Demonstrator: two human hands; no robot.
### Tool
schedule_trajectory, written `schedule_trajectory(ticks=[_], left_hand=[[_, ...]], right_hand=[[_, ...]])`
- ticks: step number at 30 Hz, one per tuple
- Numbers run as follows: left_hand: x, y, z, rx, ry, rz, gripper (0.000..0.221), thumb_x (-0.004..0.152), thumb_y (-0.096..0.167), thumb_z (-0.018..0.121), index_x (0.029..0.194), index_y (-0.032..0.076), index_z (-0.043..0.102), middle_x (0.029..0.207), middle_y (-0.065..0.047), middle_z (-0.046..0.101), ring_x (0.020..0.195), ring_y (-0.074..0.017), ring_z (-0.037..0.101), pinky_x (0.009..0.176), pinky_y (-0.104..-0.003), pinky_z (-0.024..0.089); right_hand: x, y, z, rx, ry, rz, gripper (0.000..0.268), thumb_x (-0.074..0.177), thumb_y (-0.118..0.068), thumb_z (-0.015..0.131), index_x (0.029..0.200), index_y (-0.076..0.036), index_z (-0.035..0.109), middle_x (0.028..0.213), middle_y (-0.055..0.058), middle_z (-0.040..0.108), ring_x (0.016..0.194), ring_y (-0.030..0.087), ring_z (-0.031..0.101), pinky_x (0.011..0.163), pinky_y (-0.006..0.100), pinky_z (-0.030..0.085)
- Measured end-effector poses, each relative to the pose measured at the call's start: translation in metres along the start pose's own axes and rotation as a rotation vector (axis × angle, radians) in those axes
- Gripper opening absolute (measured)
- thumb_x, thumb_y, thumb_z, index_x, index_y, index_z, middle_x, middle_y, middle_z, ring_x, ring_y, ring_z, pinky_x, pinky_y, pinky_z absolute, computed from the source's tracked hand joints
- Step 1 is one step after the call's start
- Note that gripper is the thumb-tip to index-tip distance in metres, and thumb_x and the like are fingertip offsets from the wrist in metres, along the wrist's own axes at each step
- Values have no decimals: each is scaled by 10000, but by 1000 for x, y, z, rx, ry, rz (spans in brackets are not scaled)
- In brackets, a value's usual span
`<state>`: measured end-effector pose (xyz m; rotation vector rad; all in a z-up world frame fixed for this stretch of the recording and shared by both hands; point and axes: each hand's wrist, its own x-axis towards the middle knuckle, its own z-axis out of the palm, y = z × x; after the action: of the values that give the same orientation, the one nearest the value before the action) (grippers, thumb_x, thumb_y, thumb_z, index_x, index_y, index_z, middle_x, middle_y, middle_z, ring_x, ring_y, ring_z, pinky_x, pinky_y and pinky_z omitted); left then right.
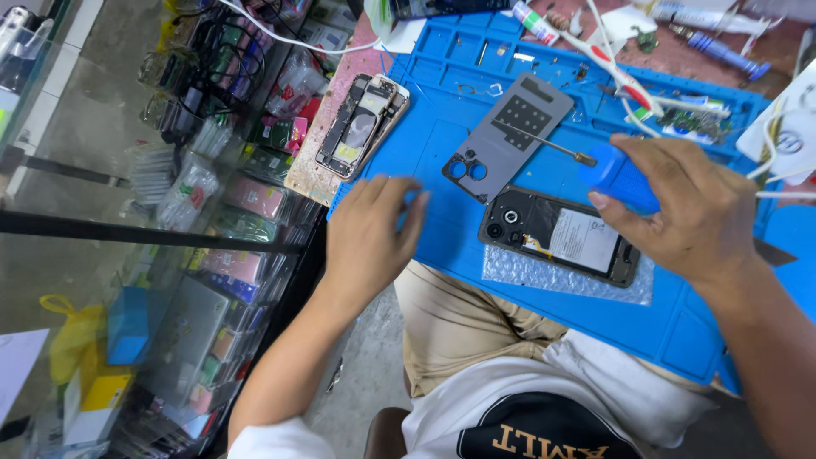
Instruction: The person turns on a mobile phone to check the screen, then places the phone and a back cover on a work mat. The person uses a screwdriver to remove screws from the phone's internal chassis and places a thin wire under the chassis.
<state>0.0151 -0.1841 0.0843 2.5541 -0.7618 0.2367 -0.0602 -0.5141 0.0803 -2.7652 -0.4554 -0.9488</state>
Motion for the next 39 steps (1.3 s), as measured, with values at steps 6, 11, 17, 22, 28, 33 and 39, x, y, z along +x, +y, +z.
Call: schedule_trajectory(ticks=[6, 11, 17, 22, 28, 33, 39], left_hand=[[75, 27, 43, 40, -113, 32, 838, 734, 564, 874, 1300, 19, 581, 1086, -220, 642, 1019, -422, 623, 796, -494, 524], [90, 23, 70, -51, -346, -6, 1031, 626, 485, 908, 1420, 9, 454, 1134, -249, 632, 1052, -452, 620, 849, -504, 517], [121, -5, 61, -876, -503, 28, 393, 1004, 272, 766, 1285, 12, 683, 1048, -95, 718, 920, -197, 715, 832, -374, 566], [138, 17, 70, -1410, -229, -106, 347, 1001, 197, 698, 1270, 9, 585, 1025, -86, 681, 847, -174, 668, 656, -348, 571], [99, 30, 85, -1718, -23, -165, 344, 1057, 219, 644, 1275, -35, 569, 1193, -193, 682, 1004, -238, 693, 745, -394, 628], [72, 20, 80, -1730, -15, -255, 379, 1032, 247, 642, 1295, -14, 564, 1299, -247, 669, 1111, -273, 709, 825, -408, 646], [67, 4, 80, -1669, -29, -197, 383, 1048, 251, 652, 1281, -48, 595, 1234, -247, 693, 1045, -259, 714, 791, -389, 636]], right_hand=[[-5, 1, -2, 98, 52, 107, 450, 950, -286, 822, 1303, -50, 671, 1159, 126, 712, 882, 277, 724, 712, 363, 583], [-8, 9, -2, 194, 142, 164, 424, 1017, -270, 812, 1304, -27, 615, 1141, 161, 694, 957, 313, 733, 779, 381, 599], [-6, 17, -5, 197, 213, 128, 450, 993, -257, 797, 1337, -41, 605, 1187, 164, 714, 1002, 339, 739, 792, 407, 603], [-8, 22, -6, 175, 116, 269, 510, 962, -294, 801, 1386, -67, 631, 1121, 159, 736, 925, 318, 740, 767, 416, 592], [-7, 16, 0, 173, 11, 264, 507, 935, -313, 798, 1361, -79, 652, 1066, 149, 737, 887, 310, 738, 736, 411, 586], [-6, 0, 8, 120, -114, 209, 446, 888, -342, 802, 1243, -91, 702, 1036, 111, 757, 843, 279, 740, 682, 409, 576], [-3, -8, 9, 92, -136, 156, 438, 869, -323, 795, 1232, -93, 712, 1022, 85, 755, 862, 257, 735, 720, 390, 581]])
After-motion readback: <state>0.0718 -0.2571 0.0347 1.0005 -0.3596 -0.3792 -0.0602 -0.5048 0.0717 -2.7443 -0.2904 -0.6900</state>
